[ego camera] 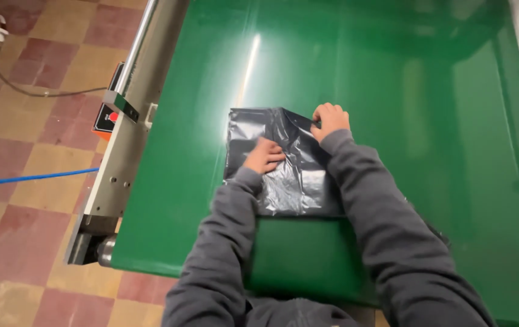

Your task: Manually folding black plastic bags on a machine surface and organizing them into a red transport crate.

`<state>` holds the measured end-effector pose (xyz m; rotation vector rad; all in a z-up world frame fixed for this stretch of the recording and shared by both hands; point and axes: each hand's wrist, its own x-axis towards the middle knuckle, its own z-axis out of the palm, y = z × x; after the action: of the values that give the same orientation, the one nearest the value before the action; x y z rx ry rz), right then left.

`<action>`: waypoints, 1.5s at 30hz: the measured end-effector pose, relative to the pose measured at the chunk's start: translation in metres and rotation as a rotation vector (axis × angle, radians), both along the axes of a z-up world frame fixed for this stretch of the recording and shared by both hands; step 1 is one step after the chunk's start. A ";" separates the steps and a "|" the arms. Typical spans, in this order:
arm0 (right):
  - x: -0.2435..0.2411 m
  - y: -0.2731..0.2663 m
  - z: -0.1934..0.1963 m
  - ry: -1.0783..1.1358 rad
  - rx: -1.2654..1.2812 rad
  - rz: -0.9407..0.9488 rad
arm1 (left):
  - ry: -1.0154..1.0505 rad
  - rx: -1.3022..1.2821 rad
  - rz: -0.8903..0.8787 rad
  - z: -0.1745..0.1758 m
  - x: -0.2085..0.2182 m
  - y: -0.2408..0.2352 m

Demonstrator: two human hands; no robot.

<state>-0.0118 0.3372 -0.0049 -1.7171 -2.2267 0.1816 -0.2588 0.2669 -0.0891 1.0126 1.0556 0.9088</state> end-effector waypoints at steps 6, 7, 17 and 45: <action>0.009 -0.170 0.039 0.239 0.280 0.317 | -0.719 -0.530 0.158 0.033 -0.076 -0.043; 0.011 -0.182 0.026 0.242 0.274 0.305 | -0.712 -0.541 0.151 0.016 -0.085 -0.046; 0.016 -0.219 0.005 0.124 0.261 0.359 | 0.371 0.502 0.301 0.060 -0.100 -0.140; 0.010 -0.269 -0.119 2.068 -0.785 -0.392 | 1.198 0.583 -0.091 0.063 0.053 -0.108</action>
<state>-0.0014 0.0677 -0.1243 -0.9072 -0.2120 1.7776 -0.2061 0.1592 -0.0263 2.2082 1.7235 0.4734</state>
